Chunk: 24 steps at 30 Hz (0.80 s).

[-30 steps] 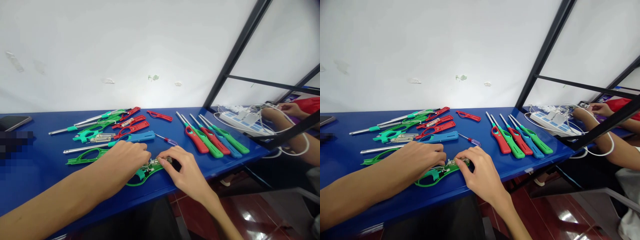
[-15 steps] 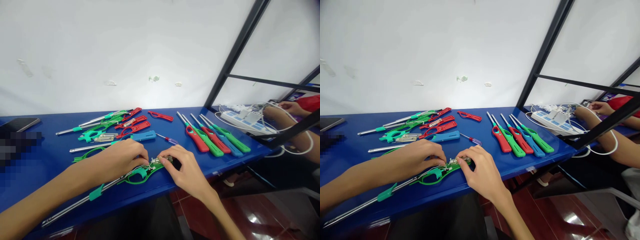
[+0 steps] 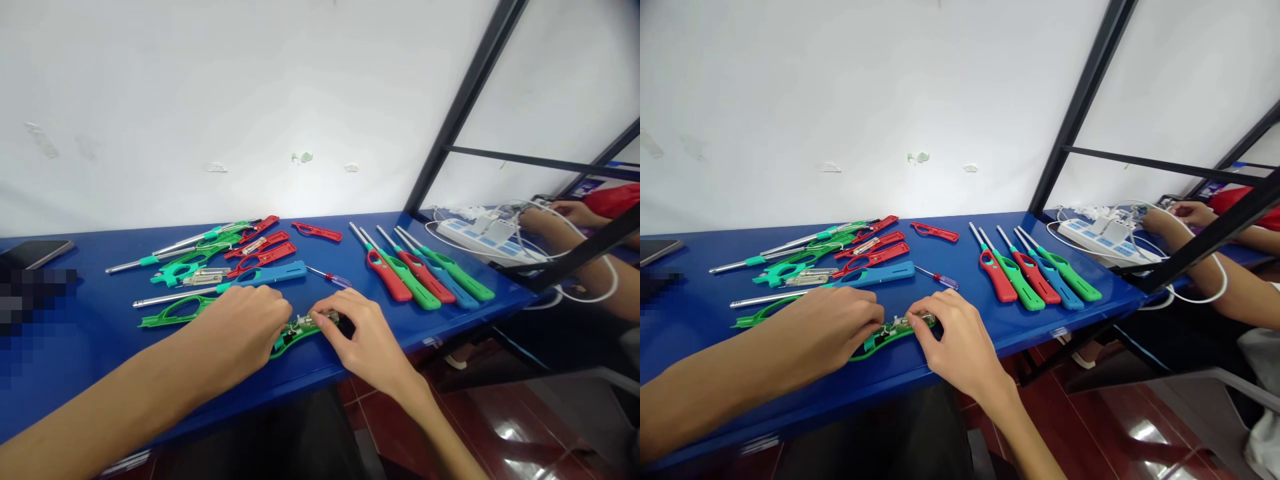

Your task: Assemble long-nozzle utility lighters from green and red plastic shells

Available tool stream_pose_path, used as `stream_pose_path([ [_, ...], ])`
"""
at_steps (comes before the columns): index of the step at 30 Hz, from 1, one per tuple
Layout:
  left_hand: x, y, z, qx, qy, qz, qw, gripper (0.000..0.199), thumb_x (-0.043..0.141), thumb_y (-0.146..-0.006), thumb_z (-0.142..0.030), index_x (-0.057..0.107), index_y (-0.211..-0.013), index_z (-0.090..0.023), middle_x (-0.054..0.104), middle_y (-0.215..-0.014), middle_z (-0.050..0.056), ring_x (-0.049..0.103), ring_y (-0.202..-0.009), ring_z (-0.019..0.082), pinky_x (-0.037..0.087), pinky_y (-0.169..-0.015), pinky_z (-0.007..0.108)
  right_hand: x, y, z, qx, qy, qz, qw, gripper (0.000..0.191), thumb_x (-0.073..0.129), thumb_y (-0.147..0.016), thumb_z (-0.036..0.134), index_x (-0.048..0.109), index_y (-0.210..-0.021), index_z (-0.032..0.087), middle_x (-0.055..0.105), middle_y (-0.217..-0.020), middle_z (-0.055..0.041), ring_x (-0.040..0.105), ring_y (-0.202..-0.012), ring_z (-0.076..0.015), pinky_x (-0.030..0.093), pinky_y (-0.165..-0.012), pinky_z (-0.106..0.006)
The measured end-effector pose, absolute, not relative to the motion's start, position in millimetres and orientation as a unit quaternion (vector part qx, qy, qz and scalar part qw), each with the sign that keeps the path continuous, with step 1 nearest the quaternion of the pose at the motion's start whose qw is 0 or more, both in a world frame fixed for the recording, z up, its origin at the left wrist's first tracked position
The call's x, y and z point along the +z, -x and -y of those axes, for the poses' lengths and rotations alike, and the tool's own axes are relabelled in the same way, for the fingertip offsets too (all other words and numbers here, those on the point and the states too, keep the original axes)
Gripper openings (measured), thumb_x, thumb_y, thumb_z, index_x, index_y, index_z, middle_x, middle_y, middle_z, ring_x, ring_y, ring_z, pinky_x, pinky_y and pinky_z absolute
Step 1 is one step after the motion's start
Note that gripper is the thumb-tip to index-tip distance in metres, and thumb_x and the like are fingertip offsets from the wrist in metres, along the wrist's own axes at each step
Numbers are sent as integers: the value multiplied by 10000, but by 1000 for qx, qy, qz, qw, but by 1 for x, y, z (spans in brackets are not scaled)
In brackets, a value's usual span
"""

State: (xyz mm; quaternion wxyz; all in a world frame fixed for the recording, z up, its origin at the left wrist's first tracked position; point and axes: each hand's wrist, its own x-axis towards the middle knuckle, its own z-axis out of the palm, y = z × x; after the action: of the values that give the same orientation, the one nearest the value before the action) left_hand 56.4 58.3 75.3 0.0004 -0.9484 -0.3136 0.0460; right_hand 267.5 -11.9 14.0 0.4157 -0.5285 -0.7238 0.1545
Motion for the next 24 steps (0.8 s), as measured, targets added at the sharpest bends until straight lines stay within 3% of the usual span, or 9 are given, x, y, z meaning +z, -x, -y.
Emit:
stream_pose_path([
  [4, 68, -50, -57, 50, 948, 314, 22, 288, 475, -923, -9, 707, -931, -180, 739, -918, 116, 731, -803, 342, 466, -652, 394, 15, -267, 13, 167, 523, 725, 416, 137, 643, -1025, 210, 748, -964, 272, 804, -994, 18, 698, -928, -197, 504, -995, -389],
  [10, 60, -40, -61, 15, 946, 323, -6, 274, 439, -1044, -123, 704, -1054, -191, 746, -987, 87, 747, -882, 273, 530, -769, 382, 18, -267, 12, 182, 530, 714, 420, 120, 670, -1025, 241, 769, -970, 280, 818, -990, 24, 716, -929, -198, 530, -904, -365],
  [15, 44, -31, -66, -87, 939, 324, -78, 346, 406, -1107, -247, 707, -1275, -230, 740, -1170, 81, 713, -1089, 255, 543, -914, 387, 18, -267, 12, 176, 551, 698, 422, 121, 670, -1032, 305, 784, -995, 291, 817, -981, 11, 729, -912, -212, 542, -853, -367],
  [24, 44, -34, -68, -167, 849, 380, -327, 160, 653, -991, -246, 807, -976, -282, 723, -903, -21, 600, -747, 151, 469, -688, 266, 15, -265, 15, 136, 552, 706, 423, 119, 671, -1035, 309, 773, -976, 293, 785, -919, 8, 697, -840, -195, 535, -791, -345],
])
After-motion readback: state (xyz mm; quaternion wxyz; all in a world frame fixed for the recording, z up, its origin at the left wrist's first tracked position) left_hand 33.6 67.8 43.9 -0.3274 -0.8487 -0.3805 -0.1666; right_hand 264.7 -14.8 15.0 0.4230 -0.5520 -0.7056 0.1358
